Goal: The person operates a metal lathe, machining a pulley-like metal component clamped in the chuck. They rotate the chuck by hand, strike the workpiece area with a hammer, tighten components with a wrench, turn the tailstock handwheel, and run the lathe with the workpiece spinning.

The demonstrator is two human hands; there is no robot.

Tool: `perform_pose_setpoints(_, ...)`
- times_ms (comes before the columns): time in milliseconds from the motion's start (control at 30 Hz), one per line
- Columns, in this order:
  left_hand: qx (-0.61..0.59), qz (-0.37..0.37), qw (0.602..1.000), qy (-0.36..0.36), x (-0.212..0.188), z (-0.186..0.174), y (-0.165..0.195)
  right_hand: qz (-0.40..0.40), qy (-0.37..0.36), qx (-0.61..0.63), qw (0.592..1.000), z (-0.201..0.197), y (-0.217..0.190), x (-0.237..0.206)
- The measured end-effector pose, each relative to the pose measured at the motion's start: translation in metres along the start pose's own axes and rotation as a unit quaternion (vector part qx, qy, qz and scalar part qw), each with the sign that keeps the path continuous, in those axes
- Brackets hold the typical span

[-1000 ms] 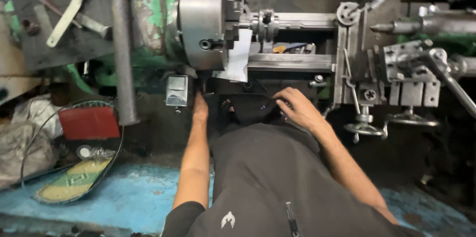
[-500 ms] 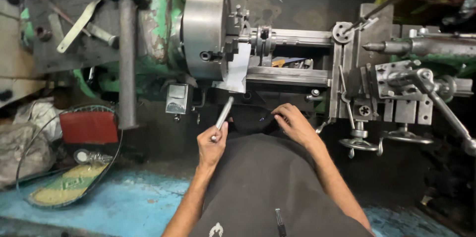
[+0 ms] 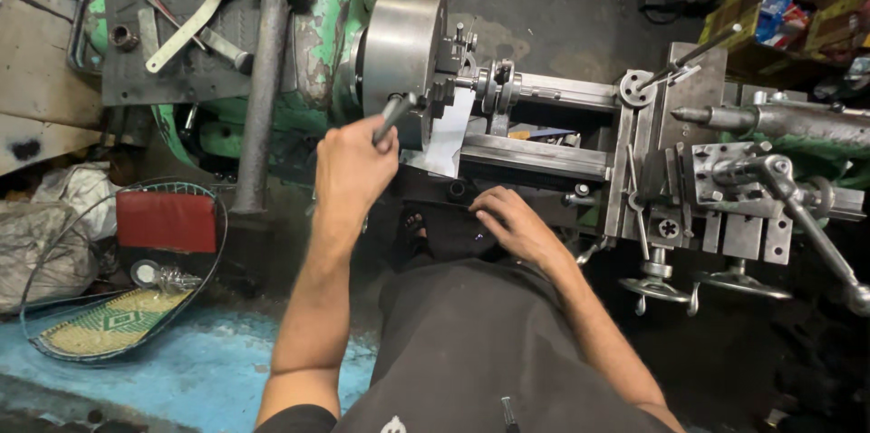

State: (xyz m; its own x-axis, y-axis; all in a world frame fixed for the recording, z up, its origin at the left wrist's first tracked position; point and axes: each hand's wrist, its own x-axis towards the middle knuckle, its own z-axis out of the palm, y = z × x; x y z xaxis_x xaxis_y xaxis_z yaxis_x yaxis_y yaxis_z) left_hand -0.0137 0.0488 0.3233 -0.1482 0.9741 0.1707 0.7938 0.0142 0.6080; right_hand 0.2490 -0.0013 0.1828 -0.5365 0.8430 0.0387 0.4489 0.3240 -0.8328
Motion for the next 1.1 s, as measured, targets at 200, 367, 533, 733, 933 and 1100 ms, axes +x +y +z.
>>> perform_pose_setpoints(200, 0.003, 0.037, 0.997, -0.062, 0.012, 0.004, -0.001, 0.022, -0.008, 0.122, 0.992, 0.012, -0.018, 0.013)
perform_pose_setpoints(367, -0.074, 0.005, 0.997, -0.035, -0.017, 0.019, -0.011, 0.034, 0.019, 0.274, 0.961, 0.008, -0.047, 0.029)
perform_pose_setpoints(533, -0.130, 0.036, 0.990, -0.039, -0.049, 0.043, -0.038, -0.052, 0.018, 0.339, 0.939, 0.012, -0.077, 0.050)
perform_pose_setpoints(733, -0.185, 0.099, 0.973, -0.093, -0.069, 0.063, -0.079, -0.054, 0.040, 0.231, 0.971, 0.033, -0.076, 0.063)
perform_pose_setpoints(933, -0.174, 0.128, 0.956, -0.199, -0.072, 0.065, -0.096, -0.023, 0.086, 0.175, 0.980, 0.033, -0.061, 0.035)
perform_pose_setpoints(1100, -0.231, 0.099, 0.929, -0.272, -0.069, 0.070, -0.100, -0.035, 0.118, 0.223, 0.967, 0.039, -0.052, 0.016)
